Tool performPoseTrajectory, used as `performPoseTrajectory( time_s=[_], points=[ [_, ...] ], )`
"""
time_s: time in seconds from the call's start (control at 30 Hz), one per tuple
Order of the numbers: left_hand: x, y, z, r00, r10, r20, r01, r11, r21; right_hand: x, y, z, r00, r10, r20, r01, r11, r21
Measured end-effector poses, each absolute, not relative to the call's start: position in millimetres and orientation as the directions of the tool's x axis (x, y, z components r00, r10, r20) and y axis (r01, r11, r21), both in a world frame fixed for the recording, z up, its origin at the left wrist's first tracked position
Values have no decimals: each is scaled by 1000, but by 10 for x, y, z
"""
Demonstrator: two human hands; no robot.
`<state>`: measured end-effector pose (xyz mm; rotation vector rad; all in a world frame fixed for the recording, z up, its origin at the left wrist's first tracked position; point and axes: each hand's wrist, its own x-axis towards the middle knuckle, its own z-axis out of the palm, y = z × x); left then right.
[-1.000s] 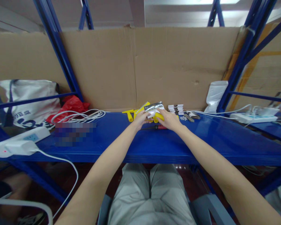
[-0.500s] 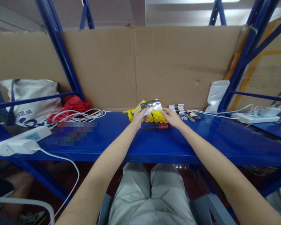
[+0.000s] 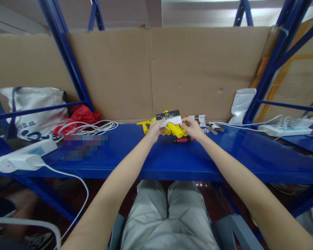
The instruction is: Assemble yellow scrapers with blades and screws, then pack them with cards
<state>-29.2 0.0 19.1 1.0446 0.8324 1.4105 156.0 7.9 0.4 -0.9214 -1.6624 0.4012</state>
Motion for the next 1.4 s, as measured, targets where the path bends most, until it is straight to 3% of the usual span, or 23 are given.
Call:
performPoseTrajectory(
  time_s=[0.2, 0.5, 0.77, 1.03, 1.4],
  points=[
    [-296, 13, 189, 29, 989, 145, -366, -125, 922, 1520, -11, 48, -122, 817, 564, 242, 576, -781],
    [-307, 87, 163, -60, 990, 125, -395, -138, 908, 1484, -76, 77, -147, 826, 545, 176, 564, -807],
    [-329, 154, 142, -8, 992, 123, -472, -112, 874, 1478, -59, 69, -131, 850, 511, 178, 527, -831],
    [-363, 68, 206, -157, 985, 76, -457, -141, 878, 1460, -25, 70, -141, 822, 552, 197, 570, -798],
    [-376, 83, 184, -145, 985, 88, -489, -149, 860, 1424, -53, 87, -134, 810, 571, 238, 585, -775]
  ],
)
